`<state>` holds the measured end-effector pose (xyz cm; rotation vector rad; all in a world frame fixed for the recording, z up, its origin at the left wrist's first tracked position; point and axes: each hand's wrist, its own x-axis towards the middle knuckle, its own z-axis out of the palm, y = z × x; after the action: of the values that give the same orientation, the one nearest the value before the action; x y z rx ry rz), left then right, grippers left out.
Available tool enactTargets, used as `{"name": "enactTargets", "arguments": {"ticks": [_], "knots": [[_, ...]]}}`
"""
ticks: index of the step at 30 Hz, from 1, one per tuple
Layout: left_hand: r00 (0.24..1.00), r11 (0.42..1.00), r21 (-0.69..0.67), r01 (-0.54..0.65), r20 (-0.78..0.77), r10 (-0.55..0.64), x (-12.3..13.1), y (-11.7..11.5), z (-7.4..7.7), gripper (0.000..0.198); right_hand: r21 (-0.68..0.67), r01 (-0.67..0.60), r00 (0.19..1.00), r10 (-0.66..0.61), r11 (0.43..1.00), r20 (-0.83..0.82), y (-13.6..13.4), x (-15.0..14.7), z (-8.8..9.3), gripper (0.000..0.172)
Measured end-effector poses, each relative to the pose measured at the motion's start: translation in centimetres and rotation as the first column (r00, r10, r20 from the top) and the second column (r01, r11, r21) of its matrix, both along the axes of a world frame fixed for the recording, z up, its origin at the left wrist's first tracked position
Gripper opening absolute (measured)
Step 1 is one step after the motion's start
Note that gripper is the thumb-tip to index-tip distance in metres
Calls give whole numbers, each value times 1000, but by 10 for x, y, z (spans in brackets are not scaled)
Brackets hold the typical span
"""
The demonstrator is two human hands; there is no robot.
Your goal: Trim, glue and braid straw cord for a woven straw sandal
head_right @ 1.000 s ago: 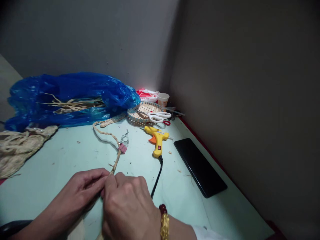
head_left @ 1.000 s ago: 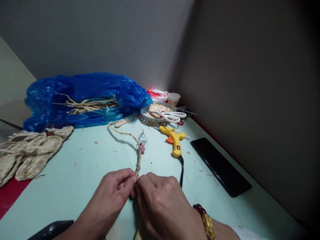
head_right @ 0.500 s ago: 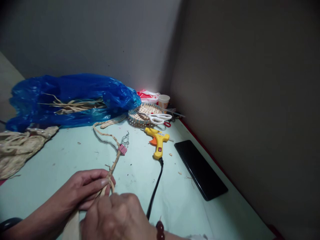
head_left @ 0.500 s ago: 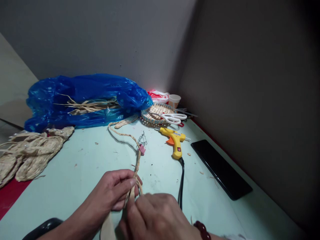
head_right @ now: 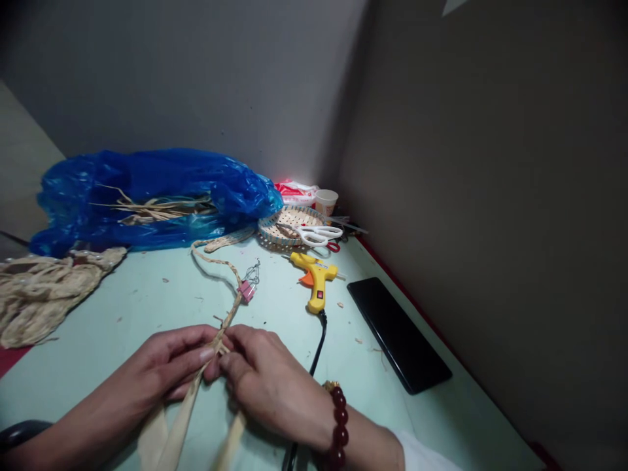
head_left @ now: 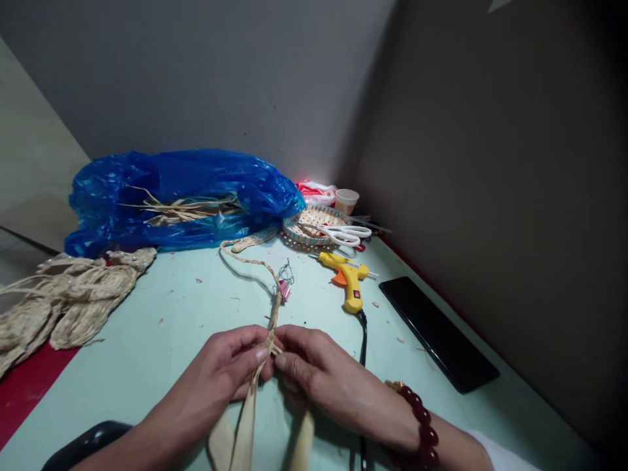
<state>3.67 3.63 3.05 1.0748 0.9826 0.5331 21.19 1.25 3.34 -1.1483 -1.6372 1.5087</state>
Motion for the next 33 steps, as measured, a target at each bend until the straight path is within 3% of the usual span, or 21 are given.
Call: {"name": "enactTargets", "arguments": {"ticks": [3, 7, 10, 13, 16, 19, 23, 29, 33], "knots": [[998, 998, 46, -40, -46, 42, 0, -3, 1, 20, 104, 13, 989, -29, 995, 147, 1, 3, 8, 24], [995, 993, 71, -92, -26, 94, 0, -6, 1, 29, 163, 84, 963, -121, 983, 239, 2, 4, 10, 15], [997, 995, 72, -67, -28, 69, 1, -7, 2, 30, 145, 123, 971, -149, 982, 186, 1, 1, 3, 15], [989, 987, 157, -20, -139, 42, 1, -7, 5, 23, 55, 171, 984, -174, 984, 49, 0, -3, -6, 16], [946, 927, 361, 101, -323, 23, 0, -8, 10, 19, -45, 191, 978, -194, 980, -76, 0, -6, -7, 19], [887, 854, 469, 223, -462, 22, -3, -8, 14, 18, -65, 251, 966, -254, 966, -51, -2, -8, -2, 17], [868, 867, 447, 222, -495, 33, -5, -4, 16, 25, 36, 293, 954, -295, 955, 48, -4, -10, 5, 15], [855, 908, 383, 168, -515, 59, -2, -2, 14, 27, 293, 256, 918, -327, 921, 225, -5, -10, 2, 16], [878, 935, 335, 120, -475, 58, 2, -6, 17, 28, 367, 219, 898, -334, 904, 286, -6, -9, 1, 15]]}}
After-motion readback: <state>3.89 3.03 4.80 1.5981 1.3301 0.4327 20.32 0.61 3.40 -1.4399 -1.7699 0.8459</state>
